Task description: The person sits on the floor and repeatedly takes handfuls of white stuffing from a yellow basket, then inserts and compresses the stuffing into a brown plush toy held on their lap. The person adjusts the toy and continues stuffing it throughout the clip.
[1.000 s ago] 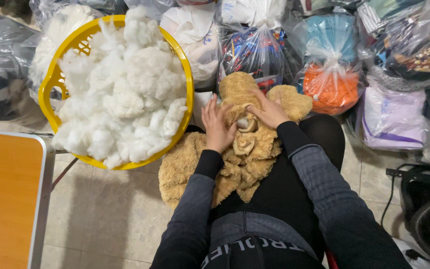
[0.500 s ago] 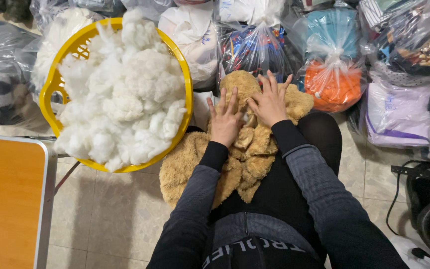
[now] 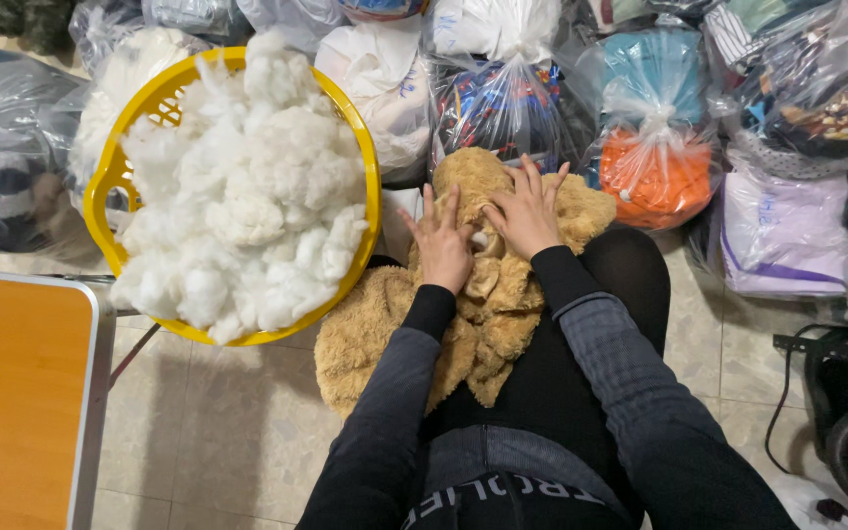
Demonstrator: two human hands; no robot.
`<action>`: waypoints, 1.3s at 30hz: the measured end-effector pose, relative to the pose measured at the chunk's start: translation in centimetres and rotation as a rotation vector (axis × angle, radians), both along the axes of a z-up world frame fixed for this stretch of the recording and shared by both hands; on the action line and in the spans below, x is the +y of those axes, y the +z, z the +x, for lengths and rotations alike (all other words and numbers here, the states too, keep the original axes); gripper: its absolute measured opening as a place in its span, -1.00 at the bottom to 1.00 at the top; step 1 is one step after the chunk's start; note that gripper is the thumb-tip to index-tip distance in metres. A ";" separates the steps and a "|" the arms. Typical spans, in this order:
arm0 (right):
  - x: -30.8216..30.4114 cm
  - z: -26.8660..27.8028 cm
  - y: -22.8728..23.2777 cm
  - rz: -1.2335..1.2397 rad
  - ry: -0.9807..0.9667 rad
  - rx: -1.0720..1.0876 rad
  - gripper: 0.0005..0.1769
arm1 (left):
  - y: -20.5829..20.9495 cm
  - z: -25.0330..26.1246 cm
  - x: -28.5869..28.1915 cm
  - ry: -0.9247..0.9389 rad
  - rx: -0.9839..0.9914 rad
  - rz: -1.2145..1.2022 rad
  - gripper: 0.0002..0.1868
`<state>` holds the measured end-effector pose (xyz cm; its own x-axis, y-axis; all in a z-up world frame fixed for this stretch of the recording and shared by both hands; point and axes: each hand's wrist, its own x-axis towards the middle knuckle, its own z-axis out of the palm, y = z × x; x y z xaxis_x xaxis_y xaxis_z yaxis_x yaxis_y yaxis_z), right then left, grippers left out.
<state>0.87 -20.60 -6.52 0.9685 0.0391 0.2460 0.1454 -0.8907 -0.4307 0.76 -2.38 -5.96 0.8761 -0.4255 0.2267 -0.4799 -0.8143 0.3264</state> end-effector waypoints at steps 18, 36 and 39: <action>0.1 -0.4 1.3 0.008 -0.036 -0.121 -0.72 | 4.6 -5.9 4.4 0.184 0.113 -0.347 -0.93; 1.7 -3.0 5.3 -0.285 0.189 0.057 -0.72 | 3.0 -2.3 0.6 0.107 0.123 0.140 -0.66; 2.2 -2.6 3.6 -0.440 0.137 0.052 -0.66 | 0.8 -1.9 -0.1 0.069 -0.039 0.203 -0.78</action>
